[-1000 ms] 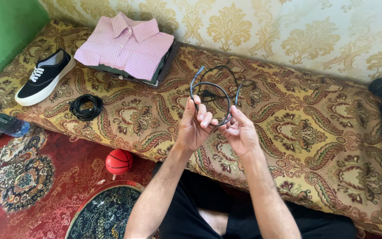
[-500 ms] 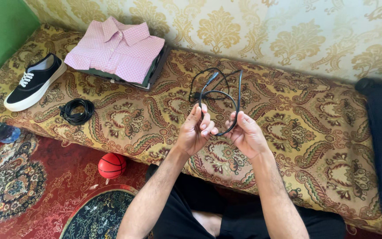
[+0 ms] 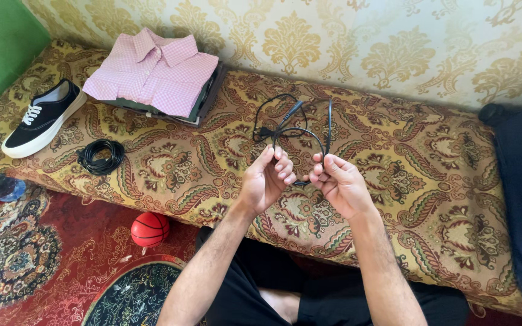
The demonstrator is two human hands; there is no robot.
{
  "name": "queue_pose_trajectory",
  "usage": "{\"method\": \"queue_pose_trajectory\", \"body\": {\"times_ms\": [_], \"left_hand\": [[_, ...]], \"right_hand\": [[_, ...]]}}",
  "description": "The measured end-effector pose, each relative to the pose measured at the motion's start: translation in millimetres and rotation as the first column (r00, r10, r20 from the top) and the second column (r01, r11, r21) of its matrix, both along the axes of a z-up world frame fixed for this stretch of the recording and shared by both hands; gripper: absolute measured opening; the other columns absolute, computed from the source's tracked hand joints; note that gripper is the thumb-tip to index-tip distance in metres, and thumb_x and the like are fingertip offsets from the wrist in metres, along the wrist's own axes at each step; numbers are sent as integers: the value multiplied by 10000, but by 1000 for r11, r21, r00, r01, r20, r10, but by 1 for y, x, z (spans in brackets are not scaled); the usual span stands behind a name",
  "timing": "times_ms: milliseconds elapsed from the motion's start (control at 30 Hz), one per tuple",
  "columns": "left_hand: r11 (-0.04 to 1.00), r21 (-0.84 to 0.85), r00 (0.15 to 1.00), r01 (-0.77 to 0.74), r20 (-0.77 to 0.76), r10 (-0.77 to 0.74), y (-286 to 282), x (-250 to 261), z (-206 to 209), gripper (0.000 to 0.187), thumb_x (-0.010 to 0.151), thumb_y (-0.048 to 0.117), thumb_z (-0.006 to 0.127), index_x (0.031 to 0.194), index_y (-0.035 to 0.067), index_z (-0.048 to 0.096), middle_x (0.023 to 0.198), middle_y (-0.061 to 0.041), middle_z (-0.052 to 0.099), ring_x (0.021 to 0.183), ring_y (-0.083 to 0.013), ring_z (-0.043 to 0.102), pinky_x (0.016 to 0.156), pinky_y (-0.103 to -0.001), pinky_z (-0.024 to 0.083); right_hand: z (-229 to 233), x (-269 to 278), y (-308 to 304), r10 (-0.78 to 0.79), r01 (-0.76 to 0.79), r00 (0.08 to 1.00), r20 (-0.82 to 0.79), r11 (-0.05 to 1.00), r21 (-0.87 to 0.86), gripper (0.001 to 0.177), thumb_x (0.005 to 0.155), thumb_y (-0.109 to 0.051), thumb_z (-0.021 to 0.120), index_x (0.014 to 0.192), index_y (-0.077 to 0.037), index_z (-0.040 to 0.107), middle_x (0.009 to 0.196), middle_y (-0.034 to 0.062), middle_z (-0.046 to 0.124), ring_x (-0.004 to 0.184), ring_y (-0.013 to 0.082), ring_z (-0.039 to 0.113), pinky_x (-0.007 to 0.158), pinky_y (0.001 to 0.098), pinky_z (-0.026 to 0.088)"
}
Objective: The person takes a black cable from a bag and coils it into a loop by hand before placing it into a small round case on the bed.
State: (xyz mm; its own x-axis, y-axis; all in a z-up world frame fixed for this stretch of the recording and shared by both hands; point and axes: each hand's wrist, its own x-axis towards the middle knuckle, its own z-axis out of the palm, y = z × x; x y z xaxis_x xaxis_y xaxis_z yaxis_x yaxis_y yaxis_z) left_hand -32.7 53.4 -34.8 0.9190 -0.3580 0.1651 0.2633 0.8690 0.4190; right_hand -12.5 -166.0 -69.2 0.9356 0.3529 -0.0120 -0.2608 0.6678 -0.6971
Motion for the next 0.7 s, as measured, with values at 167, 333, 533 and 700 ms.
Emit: {"method": "queue_pose_trajectory", "body": {"times_ms": [167, 333, 533, 700], "left_hand": [[998, 54, 1000, -29, 6, 29, -7, 4, 0, 299, 1127, 320, 422, 927, 101, 458, 753, 10, 365, 677, -126, 371, 657, -295, 371], [997, 47, 998, -53, -29, 55, -12, 6, -2, 288, 1123, 303, 420, 919, 102, 452, 759, 14, 360, 682, -119, 361, 652, -283, 366], [996, -15, 990, -88, -108, 86, -13, 13, -11, 290, 1124, 303, 412, 917, 105, 457, 757, 20, 361, 678, -110, 361, 634, -274, 357], [999, 0, 995, -37, -89, 37, -12, 14, -15, 293, 1125, 306, 417, 920, 101, 461, 745, 23, 351, 670, -107, 356, 630, -273, 355]], "right_hand": [[-4, -3, -4, -32, 33, 999, 19, 997, -76, 258, 1049, -169, 621, 1177, 54, 643, 908, 90, 734, 852, 210, 732, 903, 409, 616], [8, -5, -8, -21, 20, 1000, -15, 997, -77, 303, 1062, -211, 589, 1209, 48, 639, 978, 124, 740, 921, 270, 744, 914, 434, 588], [32, -10, -9, -57, 50, 996, -75, 995, -91, 346, 1031, -212, 513, 1258, 20, 634, 1134, 159, 746, 1036, 291, 731, 942, 457, 576], [16, -2, -17, -117, 111, 989, -94, 992, -67, 266, 1041, -143, 573, 1259, -2, 634, 1136, 139, 730, 1056, 282, 718, 941, 460, 593]]}}
